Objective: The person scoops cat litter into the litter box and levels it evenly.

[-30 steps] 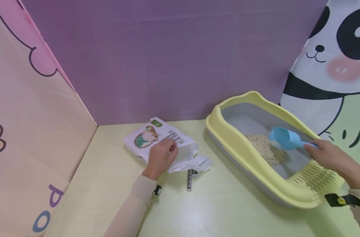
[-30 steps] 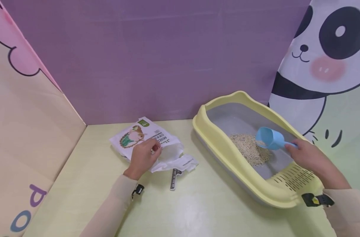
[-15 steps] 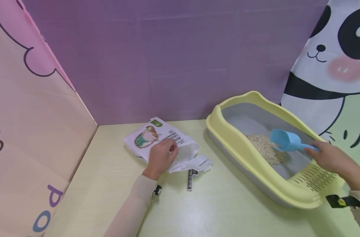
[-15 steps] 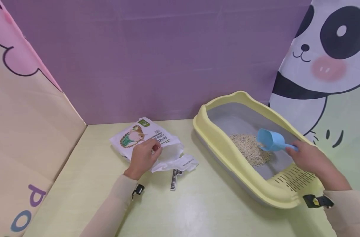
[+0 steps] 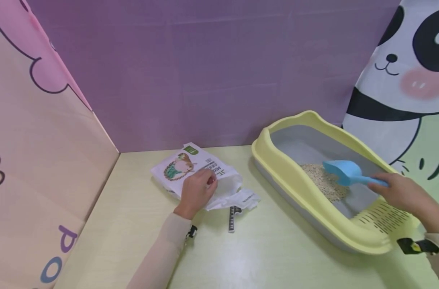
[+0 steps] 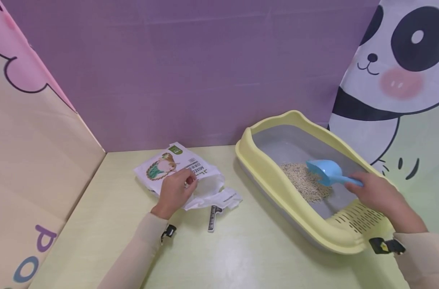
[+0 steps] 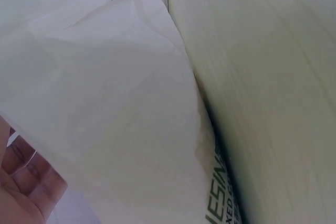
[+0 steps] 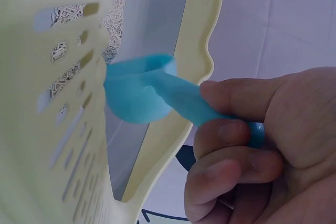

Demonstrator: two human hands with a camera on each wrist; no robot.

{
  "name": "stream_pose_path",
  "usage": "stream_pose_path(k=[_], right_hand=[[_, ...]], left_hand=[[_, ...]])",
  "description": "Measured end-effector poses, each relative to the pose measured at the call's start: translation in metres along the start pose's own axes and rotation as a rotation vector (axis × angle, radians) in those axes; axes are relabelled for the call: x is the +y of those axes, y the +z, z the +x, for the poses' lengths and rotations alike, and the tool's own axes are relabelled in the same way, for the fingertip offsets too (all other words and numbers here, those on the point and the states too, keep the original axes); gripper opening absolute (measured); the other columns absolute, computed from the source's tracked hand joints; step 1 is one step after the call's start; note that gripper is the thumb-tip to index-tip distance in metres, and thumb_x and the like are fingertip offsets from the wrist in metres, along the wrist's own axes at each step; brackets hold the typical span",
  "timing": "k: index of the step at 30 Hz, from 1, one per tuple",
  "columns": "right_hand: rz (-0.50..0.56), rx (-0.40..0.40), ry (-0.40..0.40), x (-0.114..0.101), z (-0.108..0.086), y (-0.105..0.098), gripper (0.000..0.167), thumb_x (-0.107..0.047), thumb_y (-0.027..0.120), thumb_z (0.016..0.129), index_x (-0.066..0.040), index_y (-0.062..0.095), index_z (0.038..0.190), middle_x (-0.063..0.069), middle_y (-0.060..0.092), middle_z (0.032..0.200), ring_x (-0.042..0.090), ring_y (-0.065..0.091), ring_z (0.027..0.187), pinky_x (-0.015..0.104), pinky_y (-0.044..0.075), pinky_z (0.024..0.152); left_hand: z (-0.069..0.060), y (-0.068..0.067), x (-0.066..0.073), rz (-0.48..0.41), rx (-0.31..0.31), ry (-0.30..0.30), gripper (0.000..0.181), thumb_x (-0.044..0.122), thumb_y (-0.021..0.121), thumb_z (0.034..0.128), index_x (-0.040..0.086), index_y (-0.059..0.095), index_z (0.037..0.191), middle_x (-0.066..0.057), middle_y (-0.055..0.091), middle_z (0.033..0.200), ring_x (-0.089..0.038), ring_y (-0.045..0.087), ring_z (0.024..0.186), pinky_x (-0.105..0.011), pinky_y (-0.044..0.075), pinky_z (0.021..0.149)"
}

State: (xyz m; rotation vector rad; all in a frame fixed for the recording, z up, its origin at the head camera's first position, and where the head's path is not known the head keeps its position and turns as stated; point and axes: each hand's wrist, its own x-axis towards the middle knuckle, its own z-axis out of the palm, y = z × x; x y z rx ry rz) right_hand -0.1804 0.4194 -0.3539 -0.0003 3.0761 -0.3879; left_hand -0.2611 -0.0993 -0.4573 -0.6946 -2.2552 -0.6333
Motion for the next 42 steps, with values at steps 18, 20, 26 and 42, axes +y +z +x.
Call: stream_pose_path(k=[18,20,26,42], right_hand=[[-0.029,0.073,0.038,-0.006,-0.008,-0.005,0.040,-0.021,0.059,0.102,0.011,0.058,0.126,0.019,0.068,0.084,0.022,0.052,0.066,0.031,0.040,0.055],[-0.025,0.104,0.044,-0.007,-0.010,-0.006,0.038,-0.019,0.059,0.103,0.012,0.058,0.124,0.018,0.066,0.082,0.023,0.051,0.065,0.030,0.039,0.054],[0.000,0.226,0.075,-0.019,-0.016,-0.008,0.035,-0.024,0.051,0.107,0.010,0.058,0.110,0.014,0.054,0.073,0.025,0.046,0.065,0.031,0.033,0.055],[0.299,0.520,0.093,-0.094,-0.040,-0.014,0.039,-0.032,0.047,0.107,0.003,0.062,0.114,0.009,0.058,0.076,0.011,0.047,0.065,0.023,0.034,0.049]], left_hand=[[0.001,0.000,0.000,0.007,-0.010,-0.004,0.008,0.013,0.076,0.0862,0.012,0.068,0.085,0.001,0.068,0.076,-0.011,0.058,0.062,-0.023,0.047,0.055],[0.001,0.000,0.000,0.006,-0.006,-0.001,0.009,0.013,0.076,0.0860,0.012,0.068,0.084,0.001,0.068,0.076,-0.010,0.058,0.061,-0.023,0.047,0.055],[0.001,0.001,0.001,0.000,-0.003,0.007,0.009,0.013,0.076,0.0857,0.012,0.068,0.084,0.001,0.068,0.076,-0.011,0.058,0.062,-0.023,0.048,0.055],[0.000,0.000,0.000,0.002,-0.001,0.005,0.009,0.012,0.077,0.0854,0.012,0.068,0.085,0.001,0.069,0.077,-0.011,0.060,0.063,-0.024,0.049,0.056]])
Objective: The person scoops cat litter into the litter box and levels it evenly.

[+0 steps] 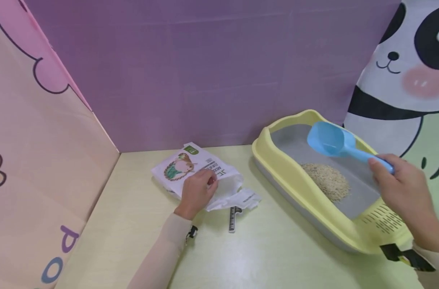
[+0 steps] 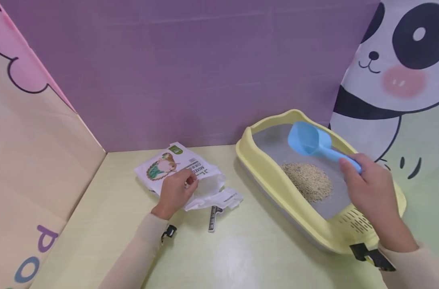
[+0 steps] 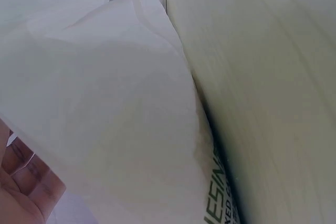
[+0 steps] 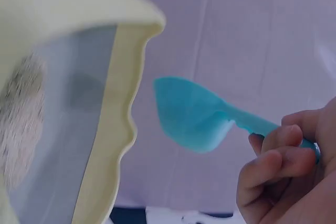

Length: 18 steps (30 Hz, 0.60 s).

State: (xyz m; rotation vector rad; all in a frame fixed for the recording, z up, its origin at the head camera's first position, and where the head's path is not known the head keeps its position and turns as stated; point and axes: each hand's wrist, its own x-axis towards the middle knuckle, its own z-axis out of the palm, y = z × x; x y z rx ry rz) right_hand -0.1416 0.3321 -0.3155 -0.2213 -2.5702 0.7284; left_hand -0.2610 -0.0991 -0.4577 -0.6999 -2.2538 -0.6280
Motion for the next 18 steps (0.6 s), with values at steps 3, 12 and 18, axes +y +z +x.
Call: stream_pose_path(k=[3,12,18], right_hand=[[0.129,-0.020,-0.057,-0.012,-0.007,0.004,0.028,-0.031,0.049,0.107,-0.005,0.061,0.105,-0.003,0.052,0.065,0.008,0.043,0.056,0.025,0.035,0.047],[0.380,-0.181,-0.208,-0.052,-0.030,0.043,0.024,-0.020,0.050,0.108,-0.005,0.064,0.122,-0.005,0.051,0.060,0.013,0.045,0.048,0.029,0.036,0.041],[0.475,-0.329,-0.147,-0.068,-0.042,0.074,0.029,-0.023,0.050,0.108,-0.002,0.065,0.122,-0.005,0.051,0.058,0.011,0.044,0.046,0.029,0.037,0.040]], left_hand=[[0.000,-0.001,-0.001,0.003,-0.004,-0.003,0.009,0.013,0.077,0.0855,0.013,0.068,0.085,0.001,0.069,0.077,-0.012,0.060,0.064,-0.025,0.049,0.057],[0.001,-0.002,-0.002,-0.014,0.002,-0.002,0.011,0.013,0.079,0.0848,0.012,0.068,0.085,0.000,0.070,0.077,-0.012,0.061,0.064,-0.025,0.050,0.058],[0.002,-0.001,0.000,-0.022,0.000,0.001,0.011,0.011,0.079,0.0846,0.011,0.068,0.084,0.000,0.070,0.076,-0.011,0.061,0.063,-0.024,0.050,0.057]])
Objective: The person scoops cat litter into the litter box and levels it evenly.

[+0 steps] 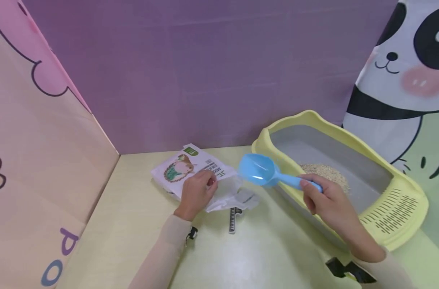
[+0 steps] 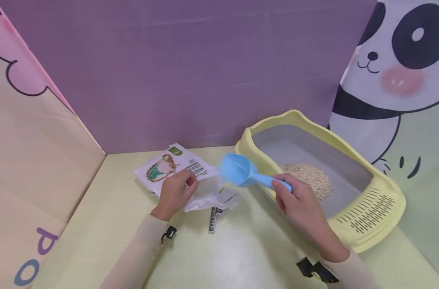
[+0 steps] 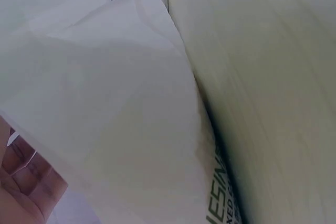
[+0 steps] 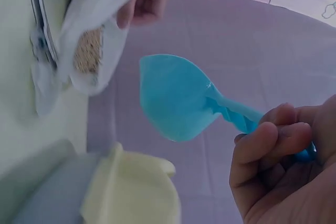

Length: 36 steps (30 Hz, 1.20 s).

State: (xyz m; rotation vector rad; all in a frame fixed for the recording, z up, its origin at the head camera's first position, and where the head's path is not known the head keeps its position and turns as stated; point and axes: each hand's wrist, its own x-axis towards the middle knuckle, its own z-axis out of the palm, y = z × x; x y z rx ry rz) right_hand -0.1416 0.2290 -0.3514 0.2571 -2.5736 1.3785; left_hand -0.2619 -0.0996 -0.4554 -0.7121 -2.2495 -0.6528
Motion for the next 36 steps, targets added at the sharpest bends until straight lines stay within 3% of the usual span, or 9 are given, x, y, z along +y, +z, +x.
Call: stream_pose_path(k=[9,19,30,36], right_hand=[[0.174,-0.101,0.144,0.014,-0.002,0.038,0.031,-0.021,0.051,0.107,0.003,0.064,0.121,-0.004,0.050,0.055,0.007,0.045,0.046,0.027,0.041,0.042],[0.257,-0.158,0.208,0.021,-0.004,0.051,0.037,-0.021,0.049,0.108,0.008,0.060,0.127,-0.004,0.049,0.054,0.008,0.045,0.044,0.025,0.040,0.041],[0.273,-0.223,0.232,0.034,0.002,0.071,0.039,-0.022,0.051,0.107,0.006,0.057,0.133,-0.002,0.049,0.057,0.008,0.044,0.044,0.027,0.042,0.041],[0.209,-0.228,0.244,0.032,0.010,0.079,0.039,-0.024,0.054,0.106,0.002,0.059,0.134,-0.001,0.048,0.058,0.008,0.042,0.044,0.024,0.039,0.041]], left_hand=[[-0.001,0.000,0.001,0.001,-0.012,-0.015,0.010,0.011,0.079,0.0849,0.011,0.068,0.085,0.000,0.070,0.077,-0.012,0.061,0.063,-0.023,0.050,0.057],[-0.001,0.000,0.001,0.001,-0.022,-0.023,0.010,0.012,0.079,0.0854,0.010,0.069,0.088,-0.002,0.071,0.079,-0.012,0.062,0.063,-0.023,0.051,0.058],[-0.002,0.001,0.001,0.006,-0.010,-0.004,0.011,0.013,0.078,0.0852,0.011,0.068,0.086,-0.001,0.070,0.078,-0.013,0.061,0.064,-0.024,0.051,0.058],[-0.002,0.001,0.001,0.006,-0.014,-0.005,0.010,0.011,0.077,0.0849,0.012,0.067,0.085,0.000,0.069,0.077,-0.012,0.061,0.064,-0.026,0.051,0.057]])
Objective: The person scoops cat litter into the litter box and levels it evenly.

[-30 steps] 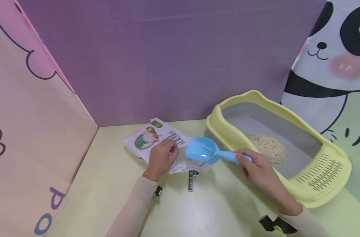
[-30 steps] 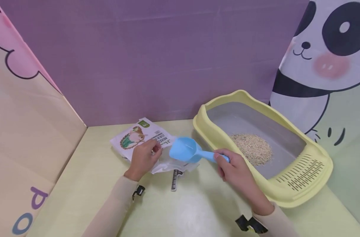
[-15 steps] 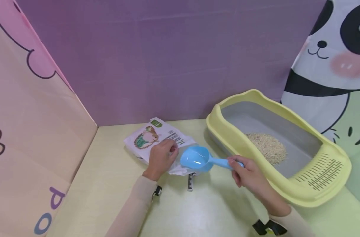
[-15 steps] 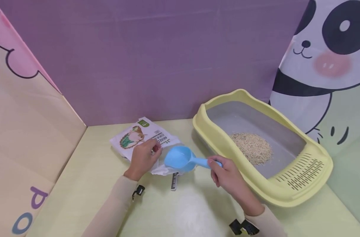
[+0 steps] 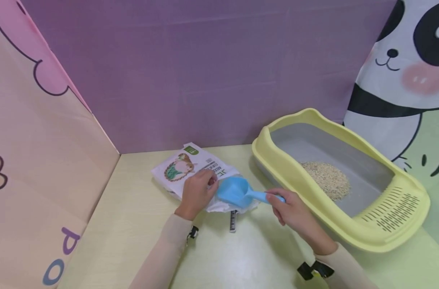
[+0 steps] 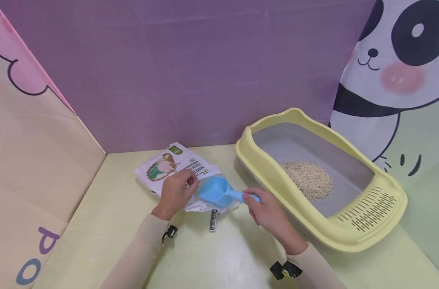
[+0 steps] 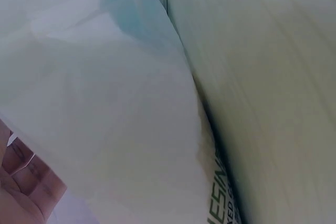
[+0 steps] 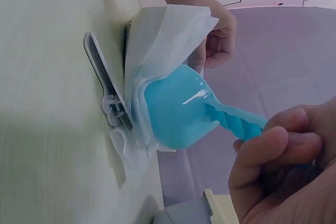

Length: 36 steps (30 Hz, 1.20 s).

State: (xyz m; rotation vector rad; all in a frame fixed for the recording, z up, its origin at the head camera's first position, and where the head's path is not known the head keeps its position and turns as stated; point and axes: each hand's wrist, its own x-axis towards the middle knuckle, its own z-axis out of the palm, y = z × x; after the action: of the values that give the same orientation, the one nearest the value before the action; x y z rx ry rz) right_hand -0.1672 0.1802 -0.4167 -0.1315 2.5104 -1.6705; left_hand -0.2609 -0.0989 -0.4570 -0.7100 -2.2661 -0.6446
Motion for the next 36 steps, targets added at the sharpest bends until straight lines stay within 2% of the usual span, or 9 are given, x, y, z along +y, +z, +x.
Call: stream_pose_path(k=[9,13,18,22,25,30,34,36], right_hand=[[-0.072,0.024,0.034,-0.007,0.018,0.014,0.033,-0.027,0.057,0.103,-0.005,0.067,0.125,-0.002,0.047,0.061,0.009,0.038,0.046,0.023,0.034,0.042],[-0.068,0.015,0.030,-0.007,0.027,0.025,0.032,-0.025,0.058,0.103,-0.003,0.068,0.123,-0.002,0.046,0.060,0.010,0.039,0.046,0.022,0.034,0.043],[0.016,-0.035,0.055,-0.005,0.035,0.039,0.035,-0.023,0.055,0.104,0.003,0.064,0.125,-0.003,0.045,0.059,0.010,0.036,0.047,0.020,0.032,0.043],[0.090,-0.065,0.082,-0.002,0.041,0.048,0.036,-0.023,0.053,0.105,0.004,0.063,0.127,-0.003,0.044,0.059,0.009,0.033,0.047,0.020,0.030,0.043],[0.108,-0.080,0.080,0.002,0.044,0.052,0.037,-0.024,0.051,0.106,0.004,0.062,0.127,-0.003,0.043,0.060,0.009,0.035,0.049,0.020,0.032,0.044],[0.151,-0.118,0.070,0.009,0.048,0.055,0.036,-0.024,0.046,0.108,0.007,0.063,0.119,-0.005,0.041,0.058,0.009,0.036,0.051,0.021,0.037,0.049],[0.246,-0.153,0.092,0.014,0.049,0.055,0.037,-0.024,0.044,0.109,0.010,0.060,0.112,-0.007,0.040,0.057,0.007,0.035,0.051,0.021,0.038,0.051],[0.301,-0.162,0.106,0.017,0.049,0.054,0.037,-0.023,0.044,0.109,0.010,0.059,0.113,-0.008,0.041,0.057,0.006,0.034,0.050,0.020,0.038,0.052]], left_hand=[[0.001,-0.002,0.000,-0.007,-0.015,-0.007,0.011,0.011,0.078,0.0854,0.011,0.067,0.085,0.000,0.069,0.077,-0.011,0.060,0.064,-0.026,0.050,0.057],[0.000,0.000,-0.001,-0.009,-0.002,0.000,0.011,0.011,0.077,0.0853,0.012,0.066,0.084,0.000,0.069,0.076,-0.011,0.060,0.063,-0.026,0.049,0.056],[-0.001,0.002,-0.001,-0.014,0.011,0.013,0.011,0.012,0.077,0.0852,0.011,0.066,0.084,0.001,0.068,0.075,-0.011,0.059,0.063,-0.026,0.048,0.055],[0.000,0.002,0.000,-0.011,0.003,0.009,0.010,0.012,0.076,0.0860,0.012,0.066,0.084,0.001,0.067,0.075,-0.011,0.058,0.062,-0.026,0.048,0.055],[0.000,0.002,0.000,-0.002,-0.004,0.004,0.010,0.012,0.076,0.0862,0.012,0.066,0.084,0.001,0.068,0.075,-0.012,0.059,0.062,-0.026,0.048,0.055],[0.001,0.001,0.000,0.006,-0.004,-0.002,0.009,0.013,0.075,0.0864,0.013,0.067,0.084,0.001,0.069,0.076,-0.012,0.061,0.063,-0.027,0.050,0.056],[0.001,0.001,-0.001,0.008,-0.003,-0.002,0.008,0.012,0.075,0.0862,0.012,0.067,0.084,0.000,0.070,0.077,-0.012,0.061,0.063,-0.026,0.049,0.055],[0.000,0.001,-0.002,0.006,0.000,-0.003,0.008,0.013,0.076,0.0861,0.012,0.068,0.084,0.001,0.070,0.077,-0.011,0.060,0.063,-0.025,0.049,0.056]])
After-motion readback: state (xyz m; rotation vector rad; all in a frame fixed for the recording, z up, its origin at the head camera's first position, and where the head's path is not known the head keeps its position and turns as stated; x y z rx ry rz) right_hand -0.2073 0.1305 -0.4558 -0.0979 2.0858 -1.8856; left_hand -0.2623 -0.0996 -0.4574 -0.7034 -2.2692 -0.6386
